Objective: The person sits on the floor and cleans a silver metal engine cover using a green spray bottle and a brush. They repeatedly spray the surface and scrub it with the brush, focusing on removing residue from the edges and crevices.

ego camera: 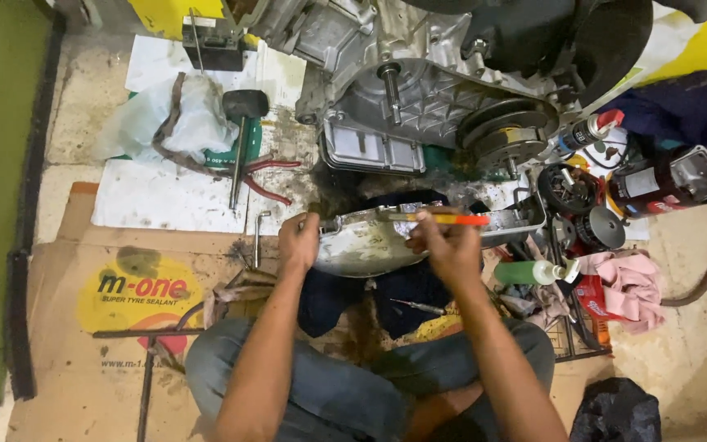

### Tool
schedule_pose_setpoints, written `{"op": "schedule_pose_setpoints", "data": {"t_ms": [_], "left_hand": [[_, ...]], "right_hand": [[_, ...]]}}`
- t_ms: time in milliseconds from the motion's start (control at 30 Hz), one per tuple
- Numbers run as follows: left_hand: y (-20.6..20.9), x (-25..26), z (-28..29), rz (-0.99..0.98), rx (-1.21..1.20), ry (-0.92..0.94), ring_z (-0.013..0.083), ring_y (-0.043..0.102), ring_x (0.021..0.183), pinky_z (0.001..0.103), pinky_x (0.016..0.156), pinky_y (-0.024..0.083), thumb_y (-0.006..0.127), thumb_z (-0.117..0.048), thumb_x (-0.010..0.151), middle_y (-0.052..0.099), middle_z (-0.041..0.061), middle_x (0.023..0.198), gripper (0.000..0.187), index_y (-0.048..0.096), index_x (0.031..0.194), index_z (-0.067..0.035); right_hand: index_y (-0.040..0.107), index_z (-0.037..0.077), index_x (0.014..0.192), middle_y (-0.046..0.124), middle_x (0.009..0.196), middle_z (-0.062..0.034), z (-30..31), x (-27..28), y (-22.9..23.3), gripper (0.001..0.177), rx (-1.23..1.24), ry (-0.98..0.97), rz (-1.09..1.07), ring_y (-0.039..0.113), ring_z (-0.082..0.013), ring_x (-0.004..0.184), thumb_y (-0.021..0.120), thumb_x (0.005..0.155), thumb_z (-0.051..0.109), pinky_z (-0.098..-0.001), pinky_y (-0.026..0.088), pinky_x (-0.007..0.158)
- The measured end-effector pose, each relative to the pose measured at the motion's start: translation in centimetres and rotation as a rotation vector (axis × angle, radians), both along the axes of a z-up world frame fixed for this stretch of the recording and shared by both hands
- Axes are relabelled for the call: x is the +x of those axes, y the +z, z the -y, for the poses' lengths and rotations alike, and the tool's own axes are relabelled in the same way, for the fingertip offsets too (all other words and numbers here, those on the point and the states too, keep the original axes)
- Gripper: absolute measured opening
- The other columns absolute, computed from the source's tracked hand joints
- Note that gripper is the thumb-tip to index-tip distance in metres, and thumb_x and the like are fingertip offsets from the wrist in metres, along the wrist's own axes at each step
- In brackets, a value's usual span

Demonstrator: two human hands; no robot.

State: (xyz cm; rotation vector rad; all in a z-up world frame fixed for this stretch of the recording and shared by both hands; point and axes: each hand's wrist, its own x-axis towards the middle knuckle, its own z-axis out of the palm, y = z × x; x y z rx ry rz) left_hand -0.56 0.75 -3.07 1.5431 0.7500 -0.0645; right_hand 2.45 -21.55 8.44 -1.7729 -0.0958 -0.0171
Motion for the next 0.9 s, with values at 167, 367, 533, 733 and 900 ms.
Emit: {"op": "schedule_pose_setpoints", "data": {"t_ms": [167, 367, 533, 733, 900], "left_hand": [[-0.3, -0.1, 0.0, -0.028, 0.008, 0.002, 0.0524, 0.041, 0.128, 0.072, 0.101, 0.037, 0.05, -0.044, 0.088, 0.046, 0.03, 0.137, 0.067, 0.048, 0.138, 0.0], [0.8, -0.6, -0.3, -0.027, 0.009, 0.027, 0.0537, 0.041, 0.127, 0.072, 0.101, 0.036, 0.051, -0.044, 0.087, 0.045, 0.032, 0.137, 0.069, 0.047, 0.138, 0.002], [-1.3, 0.2, 0.1, -0.016, 0.02, 0.022, 0.053, 0.045, 0.124, 0.071, 0.098, 0.039, 0.051, -0.043, 0.086, 0.05, 0.032, 0.132, 0.065, 0.052, 0.134, 0.001], [-3.4, 0.7, -0.4, 0.037, 0.009, 0.019, 0.0525, 0.051, 0.115, 0.073, 0.088, 0.042, 0.049, -0.039, 0.089, 0.056, 0.032, 0.12, 0.059, 0.054, 0.131, 0.001], [-7.7, 0.9, -0.8, 0.069, 0.046, 0.003, 0.037, 0.059, 0.09, 0.061, 0.071, 0.045, 0.049, -0.037, 0.09, 0.061, 0.02, 0.085, 0.037, 0.067, 0.094, -0.006]], "right_hand": [[0.065, 0.002, 0.071, 0.056, 0.045, -0.0127, 0.3, -0.1, -1.6, 0.025, -0.431, -0.079, 0.364, 0.06, -0.025, 0.042, 0.073, 0.088, 0.019, -0.0321, 0.044, 0.045], [0.07, 0.01, 0.086, 0.063, 0.05, -0.0047, 1.2, 0.7, -4.6, 0.015, -0.547, -0.085, 0.546, 0.065, -0.0247, 0.049, 0.074, 0.088, 0.024, -0.0311, 0.05, 0.05], [0.069, 0.013, 0.086, 0.064, 0.05, -0.003, 0.1, 0.4, -3.6, 0.006, -0.53, -0.076, 0.576, 0.066, -0.0218, 0.049, 0.073, 0.085, 0.017, -0.0286, 0.052, 0.052], [0.066, 0.013, 0.083, 0.061, 0.048, -0.0024, 0.9, 1.2, -3.9, 0.013, -0.566, -0.075, 0.5, 0.065, -0.0249, 0.051, 0.073, 0.087, 0.023, -0.034, 0.052, 0.053], [0.064, 0.011, 0.069, 0.058, 0.047, -0.0099, 1.3, 1.2, -5.5, 0.025, -0.672, -0.129, 0.607, 0.064, -0.0333, 0.05, 0.078, 0.083, 0.025, -0.0377, 0.05, 0.05]]}}
